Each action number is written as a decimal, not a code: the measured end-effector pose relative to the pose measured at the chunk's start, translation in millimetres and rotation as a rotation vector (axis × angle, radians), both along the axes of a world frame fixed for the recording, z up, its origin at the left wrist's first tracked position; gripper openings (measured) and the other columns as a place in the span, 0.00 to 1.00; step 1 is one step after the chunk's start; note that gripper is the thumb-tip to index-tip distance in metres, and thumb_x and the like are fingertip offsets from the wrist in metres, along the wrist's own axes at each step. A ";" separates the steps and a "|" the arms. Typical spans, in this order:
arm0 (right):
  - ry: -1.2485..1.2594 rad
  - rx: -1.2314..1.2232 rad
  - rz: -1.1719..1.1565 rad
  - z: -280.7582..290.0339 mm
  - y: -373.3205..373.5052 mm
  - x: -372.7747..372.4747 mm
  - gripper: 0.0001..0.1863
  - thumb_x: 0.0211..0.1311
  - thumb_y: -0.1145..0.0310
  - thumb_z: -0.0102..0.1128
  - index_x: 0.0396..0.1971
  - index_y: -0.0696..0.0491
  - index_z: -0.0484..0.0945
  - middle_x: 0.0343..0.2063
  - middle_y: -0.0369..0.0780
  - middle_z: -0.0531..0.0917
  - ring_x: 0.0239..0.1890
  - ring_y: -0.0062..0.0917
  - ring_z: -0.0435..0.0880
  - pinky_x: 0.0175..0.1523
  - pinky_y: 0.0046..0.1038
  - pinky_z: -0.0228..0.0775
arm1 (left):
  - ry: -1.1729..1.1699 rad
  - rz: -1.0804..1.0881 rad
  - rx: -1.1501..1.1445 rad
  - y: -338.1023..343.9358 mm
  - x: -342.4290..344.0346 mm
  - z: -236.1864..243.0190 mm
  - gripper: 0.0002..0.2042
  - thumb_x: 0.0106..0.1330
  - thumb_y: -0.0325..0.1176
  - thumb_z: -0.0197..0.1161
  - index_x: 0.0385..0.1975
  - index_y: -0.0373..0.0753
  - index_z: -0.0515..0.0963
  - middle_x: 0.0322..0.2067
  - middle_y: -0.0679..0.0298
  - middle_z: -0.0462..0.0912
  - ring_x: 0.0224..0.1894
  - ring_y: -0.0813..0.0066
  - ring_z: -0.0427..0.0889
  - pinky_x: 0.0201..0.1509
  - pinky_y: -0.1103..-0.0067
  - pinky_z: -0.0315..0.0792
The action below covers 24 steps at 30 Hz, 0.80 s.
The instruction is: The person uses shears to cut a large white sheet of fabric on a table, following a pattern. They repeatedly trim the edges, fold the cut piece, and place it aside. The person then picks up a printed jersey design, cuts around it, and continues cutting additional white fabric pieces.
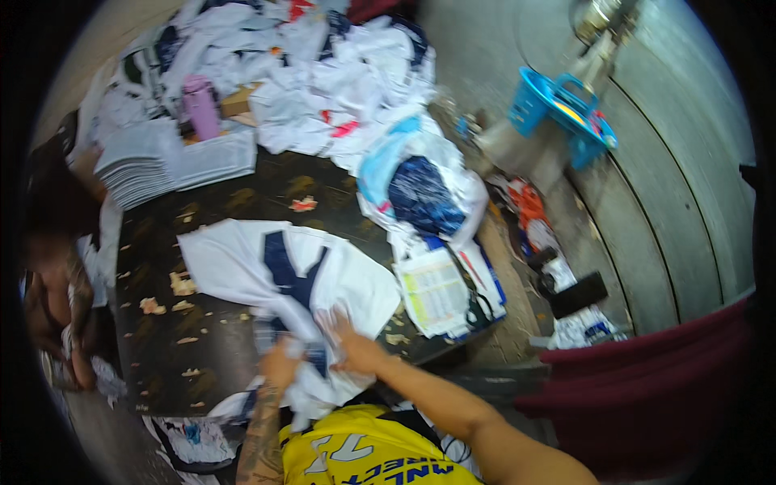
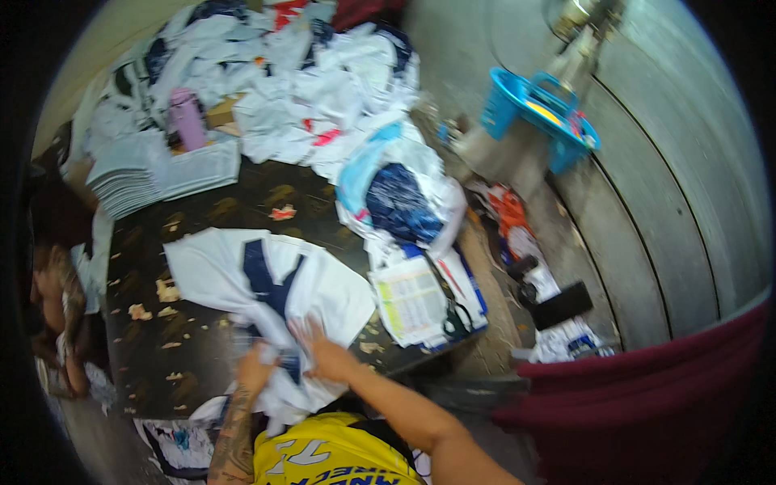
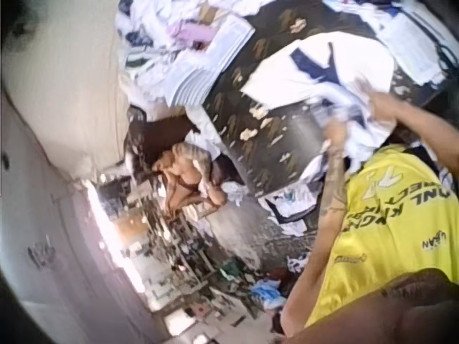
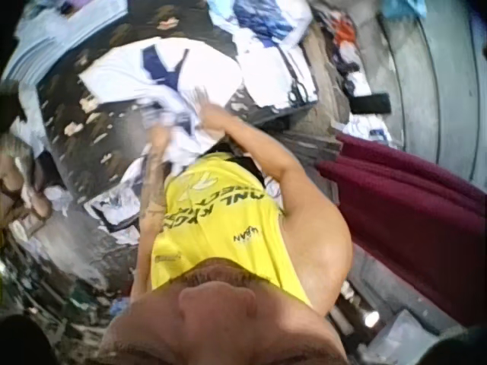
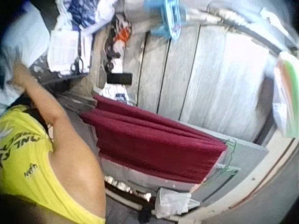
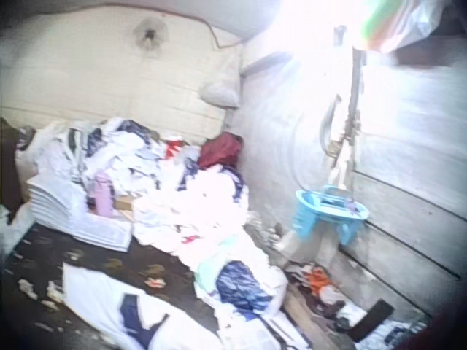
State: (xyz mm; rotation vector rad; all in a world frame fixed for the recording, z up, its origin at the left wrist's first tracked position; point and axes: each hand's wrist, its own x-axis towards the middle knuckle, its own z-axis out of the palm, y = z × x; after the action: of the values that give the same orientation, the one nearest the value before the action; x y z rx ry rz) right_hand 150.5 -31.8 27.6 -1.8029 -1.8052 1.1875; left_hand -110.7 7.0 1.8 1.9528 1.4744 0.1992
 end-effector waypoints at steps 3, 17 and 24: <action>-0.059 0.241 0.211 23.5 69.8 -38.3 0.28 0.72 0.69 0.60 0.70 0.38 0.75 0.73 0.51 0.72 0.68 0.52 0.79 0.72 0.47 0.71 | -0.323 -0.125 -0.170 -10.2 -9.7 77.1 0.28 0.71 0.46 0.69 0.66 0.37 0.76 0.50 0.36 0.86 0.54 0.40 0.87 0.58 0.53 0.78; 0.035 0.075 0.615 149.3 20.9 -268.4 0.22 0.66 0.61 0.71 0.59 0.49 0.83 0.36 0.51 0.90 0.42 0.52 0.89 0.48 0.49 0.82 | -0.336 0.793 0.665 42.3 -295.1 226.3 0.20 0.75 0.34 0.60 0.64 0.35 0.76 0.48 0.54 0.84 0.52 0.54 0.84 0.61 0.65 0.77; 0.363 0.165 -0.548 48.3 -11.4 -90.1 0.20 0.78 0.55 0.66 0.52 0.58 0.85 0.36 0.40 0.87 0.40 0.26 0.84 0.49 0.33 0.78 | -0.293 0.169 0.449 123.3 -197.6 167.1 0.28 0.83 0.43 0.58 0.79 0.44 0.67 0.62 0.53 0.85 0.65 0.55 0.82 0.73 0.61 0.71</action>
State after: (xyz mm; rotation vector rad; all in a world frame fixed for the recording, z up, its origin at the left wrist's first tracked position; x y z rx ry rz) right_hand 60.4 -43.2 75.9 -1.6945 -1.0778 1.0234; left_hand -308.3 130.3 168.8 2.0220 1.4838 0.9206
